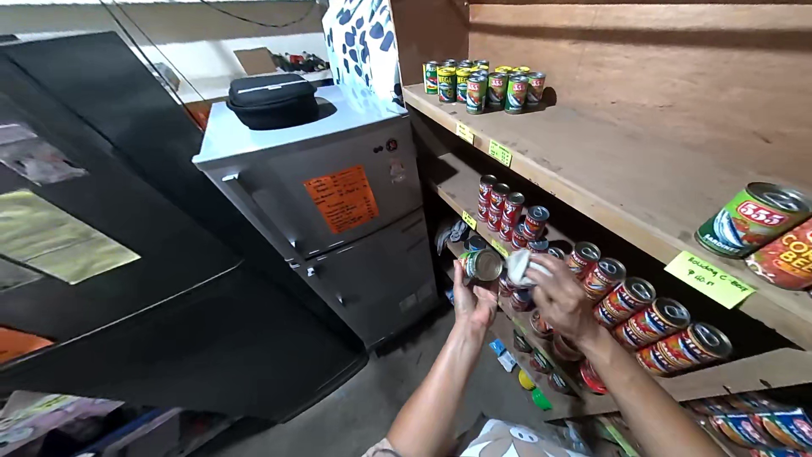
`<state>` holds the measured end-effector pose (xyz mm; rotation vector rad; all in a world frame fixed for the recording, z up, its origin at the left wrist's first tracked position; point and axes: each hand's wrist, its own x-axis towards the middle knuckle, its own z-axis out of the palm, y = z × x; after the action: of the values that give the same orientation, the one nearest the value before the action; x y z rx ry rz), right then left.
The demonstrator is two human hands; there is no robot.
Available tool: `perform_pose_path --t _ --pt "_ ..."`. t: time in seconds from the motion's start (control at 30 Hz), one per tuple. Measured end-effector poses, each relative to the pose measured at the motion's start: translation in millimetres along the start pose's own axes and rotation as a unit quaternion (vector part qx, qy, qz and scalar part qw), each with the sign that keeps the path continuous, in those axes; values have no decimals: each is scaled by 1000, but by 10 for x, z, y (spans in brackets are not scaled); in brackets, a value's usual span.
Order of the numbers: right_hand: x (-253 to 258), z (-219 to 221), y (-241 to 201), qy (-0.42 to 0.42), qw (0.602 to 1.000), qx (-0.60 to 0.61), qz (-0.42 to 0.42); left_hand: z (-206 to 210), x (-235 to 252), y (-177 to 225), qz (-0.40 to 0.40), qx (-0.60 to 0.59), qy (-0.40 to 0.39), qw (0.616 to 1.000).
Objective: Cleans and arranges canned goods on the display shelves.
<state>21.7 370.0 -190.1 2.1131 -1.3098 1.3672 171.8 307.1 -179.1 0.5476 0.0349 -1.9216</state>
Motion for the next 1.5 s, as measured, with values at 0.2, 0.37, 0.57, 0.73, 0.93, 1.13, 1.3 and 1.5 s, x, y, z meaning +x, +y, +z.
perform_pose_path --t 0.2,0.37,0.57,0.73,0.93,1.13,1.3,1.5 --pt "194 177 -147 -35 997 -72 21 -55 -25 -109 37 93 -62 993" --pt "207 -213 -299 -487 808 34 328 -143 102 -158 314 292 -199 881" --pt "-610 -283 -85 -581 733 83 343 821 46 -336 324 404 -386 764" --pt "-898 -582 -160 -514 763 107 377 1829 193 -853 212 526 -545 617" --pt "-1191 -794 -270 -449 773 94 437 2181 577 -1448 175 547 -606 551" --pt "-1463 -780 -303 -417 776 101 462 2139 755 -1329 104 628 -621 456" --pt "-1422 -686 -329 -429 768 104 464 2116 750 -1302 91 641 -640 414" --pt "-1393 -638 -285 -432 771 110 454 2109 768 -1298 70 640 -661 386"
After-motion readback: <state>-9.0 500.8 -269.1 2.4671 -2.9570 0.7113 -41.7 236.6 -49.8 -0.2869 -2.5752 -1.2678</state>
